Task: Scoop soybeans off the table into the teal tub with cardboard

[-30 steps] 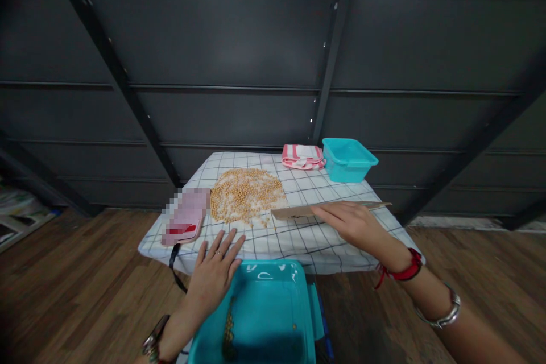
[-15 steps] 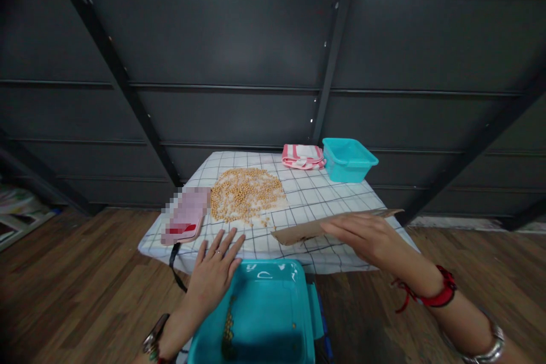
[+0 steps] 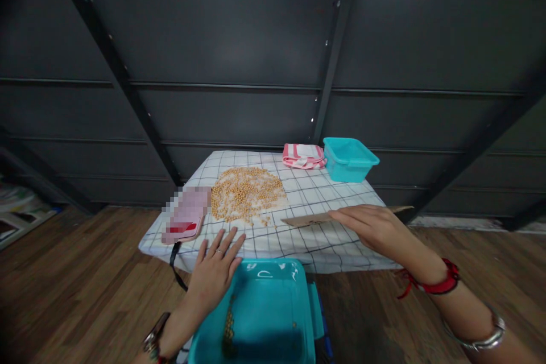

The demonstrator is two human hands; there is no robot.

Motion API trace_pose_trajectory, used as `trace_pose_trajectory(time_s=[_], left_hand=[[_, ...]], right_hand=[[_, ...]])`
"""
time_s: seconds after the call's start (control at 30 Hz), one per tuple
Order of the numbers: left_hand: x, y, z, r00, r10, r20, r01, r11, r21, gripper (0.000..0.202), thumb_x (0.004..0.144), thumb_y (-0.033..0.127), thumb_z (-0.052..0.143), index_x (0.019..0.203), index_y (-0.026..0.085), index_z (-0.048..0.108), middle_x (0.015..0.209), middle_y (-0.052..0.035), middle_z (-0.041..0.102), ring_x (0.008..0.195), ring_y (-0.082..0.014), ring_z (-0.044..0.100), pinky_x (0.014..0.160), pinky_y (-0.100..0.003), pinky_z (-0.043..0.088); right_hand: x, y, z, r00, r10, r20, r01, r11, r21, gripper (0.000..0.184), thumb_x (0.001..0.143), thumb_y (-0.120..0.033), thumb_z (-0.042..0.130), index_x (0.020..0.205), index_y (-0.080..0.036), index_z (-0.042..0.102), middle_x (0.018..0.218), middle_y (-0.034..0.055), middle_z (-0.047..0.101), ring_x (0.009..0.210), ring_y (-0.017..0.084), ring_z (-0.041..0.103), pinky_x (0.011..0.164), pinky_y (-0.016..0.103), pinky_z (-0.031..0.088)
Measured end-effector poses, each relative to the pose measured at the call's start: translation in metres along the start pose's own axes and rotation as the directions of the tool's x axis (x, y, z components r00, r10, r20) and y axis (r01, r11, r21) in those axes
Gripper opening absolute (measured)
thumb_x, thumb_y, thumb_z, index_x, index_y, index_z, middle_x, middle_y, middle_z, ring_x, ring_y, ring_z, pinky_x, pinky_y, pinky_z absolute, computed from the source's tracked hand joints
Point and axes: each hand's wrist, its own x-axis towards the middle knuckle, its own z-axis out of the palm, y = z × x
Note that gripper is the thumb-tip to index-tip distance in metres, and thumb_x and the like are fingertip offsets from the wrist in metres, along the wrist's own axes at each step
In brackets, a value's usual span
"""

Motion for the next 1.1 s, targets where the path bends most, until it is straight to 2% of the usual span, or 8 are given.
trace_pose_trajectory(time_s=[0.27,0.43,0.6,0.83,0.97,1.1], left_hand=[[0.0,0.001,0.001,1.0,-0.005,0.009,0.005,1.0,0.008,0.042,0.089,0.032,0.031,0.131,0.033,0.034,0.134,0.0001,0.045,0.121,-0.0262,0.041,0.095,-0.048,0.032],[0.0,0.001,0.0,1.0,0.0,0.001,0.0,1.0,-0.005,0.043,0.088,0.031,0.033,0.132,0.033,0.033,0.134,-0.0002,0.045,0.12,-0.0263,0.042,0.095,-0.047,0.031],[0.0,-0.001,0.001,1.0,0.0,-0.015,0.0,1.0,-0.013,0.045,0.088,0.03,0.035,0.132,0.033,0.031,0.133,-0.0003,0.046,0.12,-0.0259,0.042,0.096,-0.046,0.03],[0.0,-0.001,0.001,1.0,0.011,-0.019,-0.01,1.0,0.02,0.043,0.088,0.03,0.034,0.131,0.032,0.035,0.133,-0.0003,0.047,0.119,-0.0262,0.043,0.093,-0.047,0.032],[-0.001,-0.001,0.002,0.999,0.003,-0.045,-0.003,1.0,0.008,0.044,0.088,0.03,0.034,0.132,0.033,0.032,0.133,-0.0001,0.047,0.12,-0.0262,0.042,0.094,-0.047,0.03],[-0.002,-0.001,0.002,0.999,-0.002,-0.054,0.001,1.0,-0.013,0.047,0.087,0.029,0.035,0.133,0.033,0.028,0.133,0.0004,0.046,0.12,-0.0256,0.042,0.096,-0.046,0.028]], right_hand=[[0.004,-0.015,-0.016,1.0,-0.011,-0.03,0.013,0.998,0.056,0.041,0.081,0.001,0.034,0.111,-0.02,0.052,0.087,0.0033,0.068,0.078,0.012,0.063,0.066,0.022,0.052],[0.007,-0.007,-0.002,1.0,0.015,0.02,-0.014,0.999,-0.042,0.04,0.08,0.002,0.032,0.103,-0.018,0.057,0.087,0.0045,0.068,0.076,0.013,0.064,0.066,0.024,0.052],[0.013,0.008,0.016,0.999,-0.028,-0.028,0.025,0.994,-0.106,0.037,0.08,-0.001,0.033,0.105,-0.015,0.056,0.088,0.0065,0.067,0.077,0.016,0.064,0.066,0.028,0.053],[0.014,0.001,0.008,0.998,-0.024,-0.054,0.022,0.999,-0.034,0.042,0.079,0.002,0.034,0.112,-0.018,0.05,0.087,0.0041,0.067,0.077,0.014,0.063,0.066,0.026,0.052],[0.013,-0.005,0.005,1.0,-0.015,-0.012,0.016,0.999,0.032,0.048,0.077,0.004,0.032,0.115,-0.021,0.05,0.091,0.0026,0.067,0.08,0.012,0.063,0.068,0.025,0.052],[0.016,-0.006,0.006,1.0,-0.021,-0.022,0.021,1.0,0.013,0.049,0.077,0.003,0.032,0.117,-0.021,0.049,0.091,0.003,0.067,0.079,0.013,0.063,0.066,0.026,0.052]])
